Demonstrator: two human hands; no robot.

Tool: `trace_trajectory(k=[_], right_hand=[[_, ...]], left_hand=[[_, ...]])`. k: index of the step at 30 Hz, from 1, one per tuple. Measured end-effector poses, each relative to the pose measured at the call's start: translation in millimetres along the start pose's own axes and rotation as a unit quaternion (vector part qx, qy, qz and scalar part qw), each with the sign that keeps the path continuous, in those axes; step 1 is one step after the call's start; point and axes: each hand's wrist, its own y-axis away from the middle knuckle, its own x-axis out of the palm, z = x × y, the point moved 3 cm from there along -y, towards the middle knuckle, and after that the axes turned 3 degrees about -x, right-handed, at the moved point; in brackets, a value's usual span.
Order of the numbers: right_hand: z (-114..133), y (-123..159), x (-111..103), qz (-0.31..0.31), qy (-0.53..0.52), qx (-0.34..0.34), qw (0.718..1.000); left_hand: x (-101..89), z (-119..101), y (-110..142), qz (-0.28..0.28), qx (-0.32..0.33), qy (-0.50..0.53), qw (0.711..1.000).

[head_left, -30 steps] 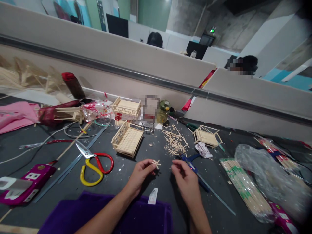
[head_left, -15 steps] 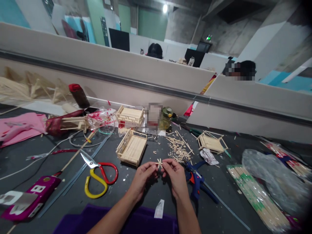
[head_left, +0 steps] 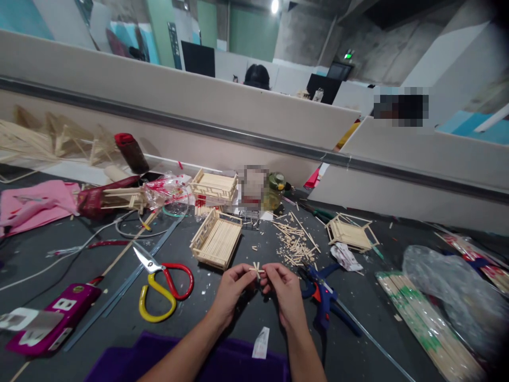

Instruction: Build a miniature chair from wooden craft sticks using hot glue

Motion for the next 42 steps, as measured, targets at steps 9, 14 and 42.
trace_trajectory(k=[9,14,42], right_hand=[[-2.2,2.0,1.8,0.0,0.011,-0.006,1.0],[-2.7,2.4,2.5,-0.003,0.014,-0.013,1.0],[-5.7,0.3,-3.4,-0.002,0.02,-0.052,0.998]], left_hand=[[-1.2,2.5,-1.1,0.005,-0.001,0.004,1.0],[-0.8,1.6,-0.7,0.002,0.006,0.005,1.0],[4.1,4.7,0.9,0.053,-0.028,0.085,0.995]])
